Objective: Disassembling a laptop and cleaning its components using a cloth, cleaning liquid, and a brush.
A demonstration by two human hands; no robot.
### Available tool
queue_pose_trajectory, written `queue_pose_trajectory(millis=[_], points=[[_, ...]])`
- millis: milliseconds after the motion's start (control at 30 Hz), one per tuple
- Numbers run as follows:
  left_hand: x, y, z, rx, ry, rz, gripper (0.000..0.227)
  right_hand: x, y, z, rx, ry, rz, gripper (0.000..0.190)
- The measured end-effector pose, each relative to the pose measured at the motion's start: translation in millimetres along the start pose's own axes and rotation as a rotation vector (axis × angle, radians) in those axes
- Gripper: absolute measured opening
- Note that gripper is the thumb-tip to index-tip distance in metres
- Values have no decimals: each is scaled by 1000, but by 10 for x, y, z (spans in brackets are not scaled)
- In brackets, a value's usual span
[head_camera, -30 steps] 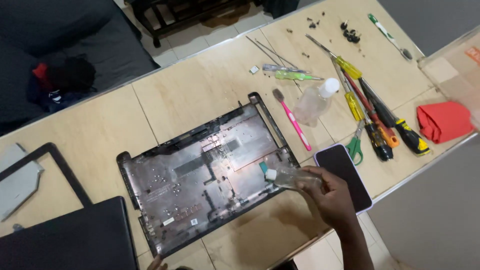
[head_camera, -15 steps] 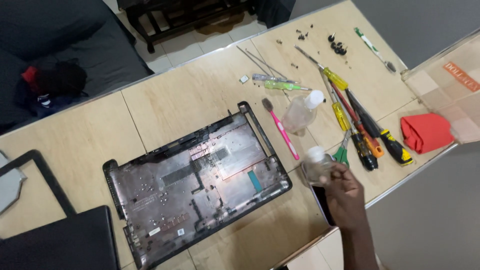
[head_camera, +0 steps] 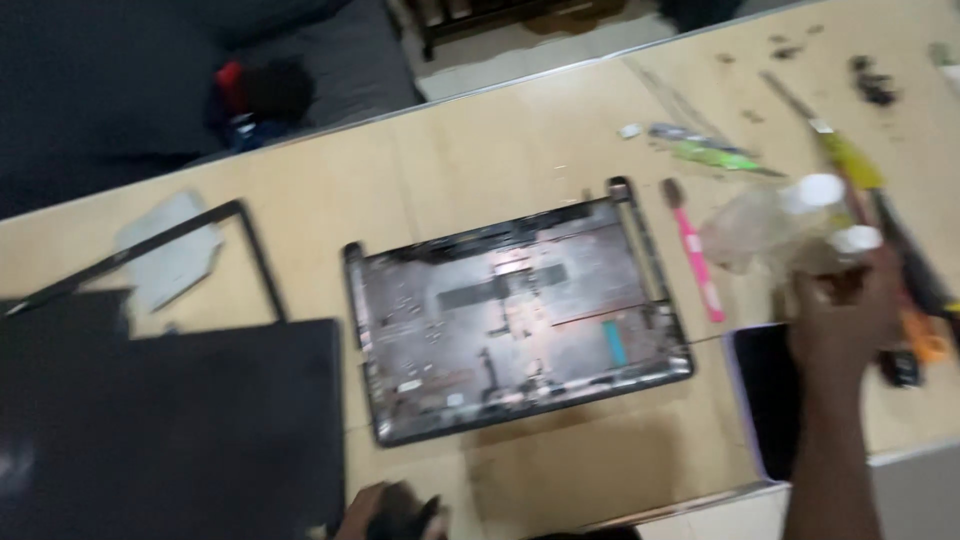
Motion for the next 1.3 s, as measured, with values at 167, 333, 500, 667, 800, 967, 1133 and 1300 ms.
queue_pose_trajectory(millis=[167, 333, 500, 667, 800, 967, 1133, 1300], points=[[-77, -493, 337, 750, -302, 704, 37, -245, 172, 351, -319, 59, 540, 45], [-441, -792, -38, 754, -406, 430, 33, -1088, -171, 560, -216, -81, 397, 9], [0, -161, 612, 835, -446, 710, 32, -576, -470, 496, -278, 344, 613, 24], [-231, -132, 528, 830, -680, 551, 47, -1177, -389, 245, -459, 261, 842, 32], [-217, 59, 576, 732, -830, 642, 38, -1897, -239, 411, -362, -76, 611, 19], [-255, -34, 413, 702, -821, 579, 51, -2595, -718, 923, -635, -344, -19, 24], [-228, 3, 409, 713, -771, 510, 66, -2844, -998, 999, -1019, 167, 100, 54], [-231, -55, 312, 750, -735, 445, 56, -2510, -1143, 877, -1010, 202, -83, 51]])
Point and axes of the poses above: each hand's wrist, its own z-axis away from the middle knuckle, its own y-axis out of the back of the hand, x = y × z, the point moved 1 cm from there along -z, towards the middle knuckle, and after that the axes turned 14 degrees about y, right-handed, at the moved point
